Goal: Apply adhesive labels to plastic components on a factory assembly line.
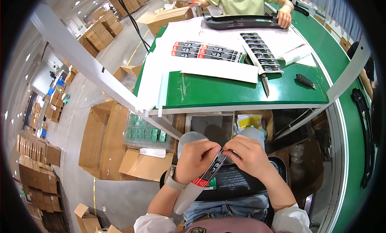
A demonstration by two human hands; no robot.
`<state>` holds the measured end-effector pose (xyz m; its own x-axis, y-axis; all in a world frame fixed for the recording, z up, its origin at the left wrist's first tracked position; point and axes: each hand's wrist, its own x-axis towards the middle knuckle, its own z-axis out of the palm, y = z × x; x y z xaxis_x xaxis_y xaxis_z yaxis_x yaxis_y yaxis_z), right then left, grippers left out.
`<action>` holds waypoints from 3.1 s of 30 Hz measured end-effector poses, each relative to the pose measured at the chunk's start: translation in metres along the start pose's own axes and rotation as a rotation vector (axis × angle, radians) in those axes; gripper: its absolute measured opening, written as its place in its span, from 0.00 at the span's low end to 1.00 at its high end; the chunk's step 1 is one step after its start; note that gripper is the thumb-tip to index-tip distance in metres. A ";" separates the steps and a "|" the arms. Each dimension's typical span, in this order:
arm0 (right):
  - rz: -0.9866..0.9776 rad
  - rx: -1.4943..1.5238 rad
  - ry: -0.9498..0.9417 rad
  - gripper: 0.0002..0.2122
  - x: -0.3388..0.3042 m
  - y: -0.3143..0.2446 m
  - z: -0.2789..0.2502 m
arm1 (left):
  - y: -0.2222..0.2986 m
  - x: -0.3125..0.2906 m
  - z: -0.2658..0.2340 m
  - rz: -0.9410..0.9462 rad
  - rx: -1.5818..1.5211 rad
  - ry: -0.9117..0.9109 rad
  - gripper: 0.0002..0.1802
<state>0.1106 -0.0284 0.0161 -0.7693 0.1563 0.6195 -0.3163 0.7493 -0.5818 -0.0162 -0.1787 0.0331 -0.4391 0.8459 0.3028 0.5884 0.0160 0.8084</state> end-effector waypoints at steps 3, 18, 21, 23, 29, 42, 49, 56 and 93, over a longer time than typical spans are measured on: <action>0.031 -0.008 -0.021 0.09 0.001 -0.002 -0.002 | 0.002 0.000 -0.001 -0.033 0.035 -0.032 0.04; 0.069 -0.020 -0.054 0.12 0.000 -0.001 0.002 | -0.004 0.000 0.000 -0.070 -0.007 -0.033 0.05; 0.030 -0.065 -0.007 0.13 -0.002 0.000 0.003 | -0.007 0.000 0.002 -0.143 -0.102 -0.022 0.06; -0.011 -0.100 0.000 0.14 -0.004 0.002 0.005 | -0.009 0.000 0.001 -0.151 -0.140 -0.001 0.08; -0.134 -0.281 0.064 0.15 -0.009 0.002 0.009 | -0.015 0.000 0.006 -0.242 -0.278 0.024 0.09; -0.070 -0.303 0.346 0.07 -0.012 -0.001 -0.026 | -0.044 0.093 -0.028 -0.118 -0.159 0.504 0.12; 0.460 -0.013 0.298 0.15 -0.064 0.018 -0.050 | -0.127 0.197 -0.123 -0.018 0.436 0.929 0.22; 0.352 -0.573 -0.338 0.36 -0.126 0.045 -0.033 | -0.053 0.086 -0.053 0.447 0.625 0.549 0.18; 0.569 0.293 0.005 0.06 -0.022 -0.060 0.012 | -0.060 -0.112 -0.039 -0.004 -0.317 0.325 0.27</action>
<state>0.1394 -0.0845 0.0311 -0.8595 0.4809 0.1730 0.0016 0.3410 -0.9401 -0.0286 -0.2952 -0.0302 -0.6610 0.6341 0.4013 0.3716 -0.1881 0.9091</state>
